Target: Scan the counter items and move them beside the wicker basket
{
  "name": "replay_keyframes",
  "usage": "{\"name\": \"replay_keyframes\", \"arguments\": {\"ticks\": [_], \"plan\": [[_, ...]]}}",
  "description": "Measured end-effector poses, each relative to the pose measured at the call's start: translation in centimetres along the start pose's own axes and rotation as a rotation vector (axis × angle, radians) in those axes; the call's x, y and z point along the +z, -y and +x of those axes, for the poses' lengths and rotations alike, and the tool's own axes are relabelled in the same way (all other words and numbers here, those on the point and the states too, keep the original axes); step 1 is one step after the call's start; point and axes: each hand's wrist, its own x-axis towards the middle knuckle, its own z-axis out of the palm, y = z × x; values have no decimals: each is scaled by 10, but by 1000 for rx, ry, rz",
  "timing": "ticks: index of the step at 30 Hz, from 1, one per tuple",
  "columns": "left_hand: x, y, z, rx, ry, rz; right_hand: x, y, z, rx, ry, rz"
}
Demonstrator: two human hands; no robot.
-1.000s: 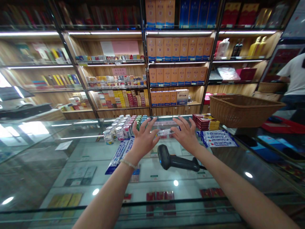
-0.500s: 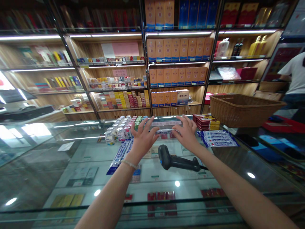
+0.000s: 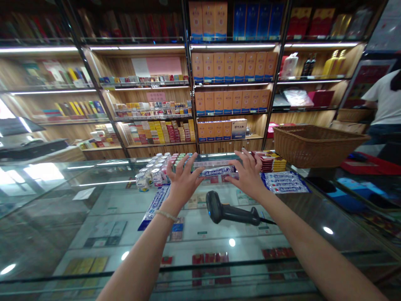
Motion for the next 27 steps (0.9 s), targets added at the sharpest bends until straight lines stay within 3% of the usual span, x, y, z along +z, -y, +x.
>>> {"name": "replay_keyframes", "arguments": {"ticks": [10, 17, 22, 27], "plan": [[2, 3, -2, 3, 30, -15, 2, -13, -1, -34, -41, -68], [-5, -3, 14, -10, 106, -37, -13, -24, 11, -68, -53, -124], [-11, -29, 41, 36, 181, -90, -39, -55, 12, -105, -24, -172], [-8, -79, 73, 55, 216, -193, -70, -98, -6, -36, 13, -192]]}}
